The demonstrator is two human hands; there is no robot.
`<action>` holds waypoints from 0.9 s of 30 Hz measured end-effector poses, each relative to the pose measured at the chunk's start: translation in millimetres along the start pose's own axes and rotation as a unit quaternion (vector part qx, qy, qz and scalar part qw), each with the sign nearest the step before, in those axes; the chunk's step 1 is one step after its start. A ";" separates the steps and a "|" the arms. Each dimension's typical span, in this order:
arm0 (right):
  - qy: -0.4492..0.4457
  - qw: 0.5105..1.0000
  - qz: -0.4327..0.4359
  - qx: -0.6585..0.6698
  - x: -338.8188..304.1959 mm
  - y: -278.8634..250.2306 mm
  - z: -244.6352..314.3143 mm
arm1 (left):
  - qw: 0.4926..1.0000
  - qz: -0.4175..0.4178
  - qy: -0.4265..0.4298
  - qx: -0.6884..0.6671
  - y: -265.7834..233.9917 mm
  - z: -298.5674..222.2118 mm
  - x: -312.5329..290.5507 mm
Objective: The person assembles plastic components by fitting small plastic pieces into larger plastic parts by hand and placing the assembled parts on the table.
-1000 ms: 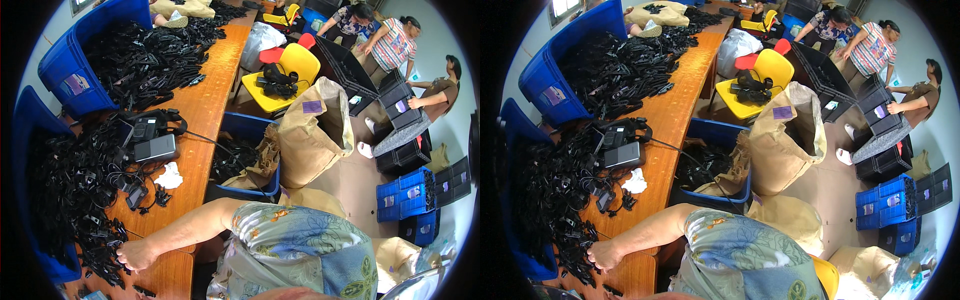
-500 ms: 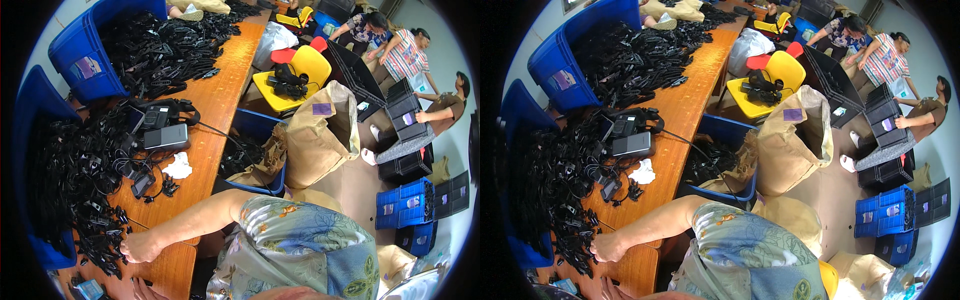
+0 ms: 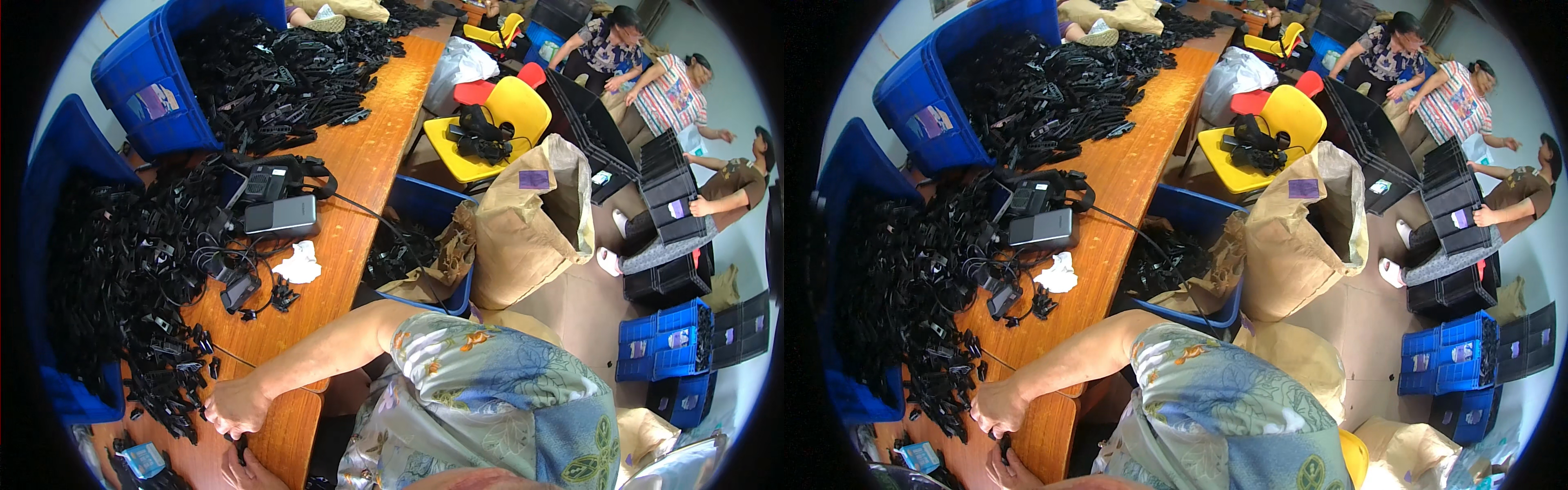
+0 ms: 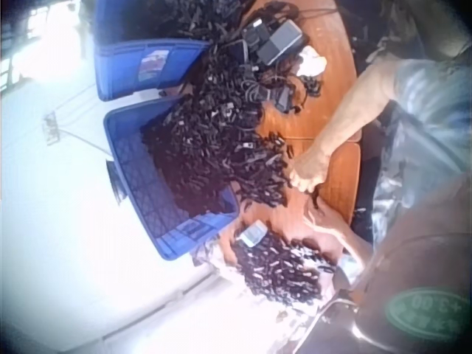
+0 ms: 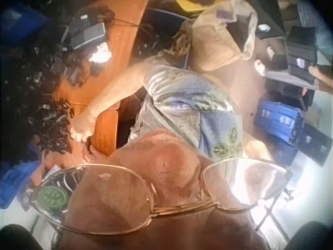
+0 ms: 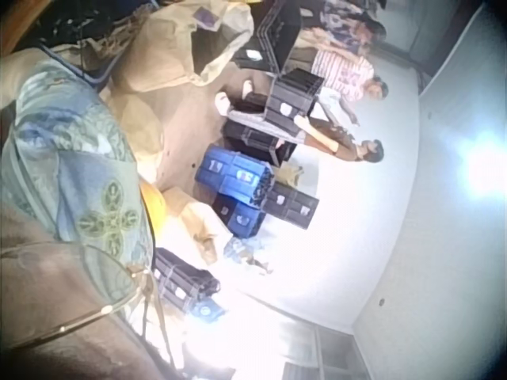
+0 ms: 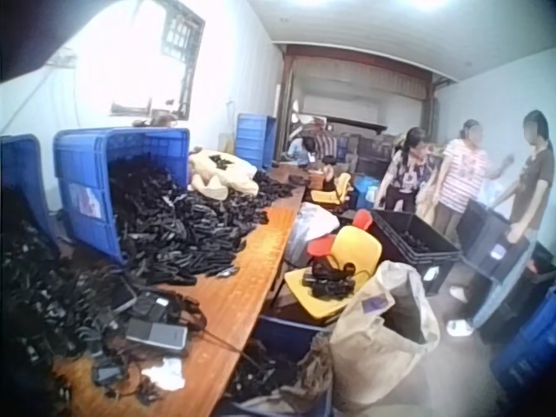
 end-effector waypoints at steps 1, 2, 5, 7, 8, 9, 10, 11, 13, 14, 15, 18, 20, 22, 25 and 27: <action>0.000 1.000 -0.001 0.000 -1.9 1.1 -0.5 | 1.000 0.004 -0.022 0.012 1.1 3.7 -1.1; -0.027 0.999 0.011 -0.024 -4.5 3.6 2.5 | 0.999 0.008 -0.043 0.025 2.4 6.8 -1.8; -0.042 0.998 0.024 -0.040 -6.5 4.8 6.9 | 0.994 0.040 -0.084 0.063 3.2 15.8 -6.3; -0.037 0.999 0.025 -0.026 -4.7 8.4 8.4 | 0.992 0.054 -0.077 0.083 -0.1 31.9 -14.4; -0.049 0.999 0.013 -0.016 -3.4 11.5 9.0 | 0.990 0.068 -0.070 0.102 -2.6 38.5 -21.1; -0.064 0.998 0.005 0.005 -3.2 24.0 11.2 | 0.988 0.063 -0.082 0.117 -6.0 32.7 -23.4; -0.069 0.997 -0.010 0.042 -3.6 27.8 12.0 | 0.995 0.039 -0.063 0.067 -10.7 12.6 -19.5; -0.065 0.994 -0.034 0.079 -7.4 9.9 6.6 | 0.999 0.024 -0.036 0.018 -13.6 -9.0 -11.5; -0.127 0.986 -0.065 0.084 -15.0 -8.5 14.1 | 0.994 -0.043 -0.092 0.039 -10.1 13.4 -24.0; -0.100 0.991 -0.030 0.089 -13.9 -10.0 15.4 | 0.989 -0.020 -0.134 0.052 -6.3 15.2 -22.2; -0.072 0.995 -0.019 0.060 -21.2 -18.5 10.7 | 0.985 -0.020 -0.172 0.024 3.9 1.3 -9.4; -0.071 0.997 0.032 -0.024 -11.7 -39.6 27.4 | 0.979 -0.069 -0.184 -0.057 -1.0 4.8 -10.1; 0.009 0.999 -0.008 0.031 -2.0 -53.4 24.5 | 0.972 -0.065 -0.208 -0.088 0.0 8.2 -7.5; 0.050 0.996 -0.008 0.074 0.7 -49.8 21.7 | 0.971 -0.075 -0.211 -0.086 -3.3 13.4 -6.8; 0.057 0.996 0.028 0.067 -1.0 -33.4 25.0 | 0.983 -0.071 -0.157 -0.060 -10.0 12.8 -8.3; 0.049 0.998 0.028 0.039 1.3 -31.8 29.3 | 0.984 -0.072 -0.149 -0.067 -11.6 12.8 -10.4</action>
Point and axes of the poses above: each hand's wrist, its own x-axis towards the middle knuckle, its own y-axis out of the palm, z = x × y, the point moved 6 cm from there along x, towards the middle knuckle, and after that the axes turned 14 degrees about -z, right-handed, at the moved point
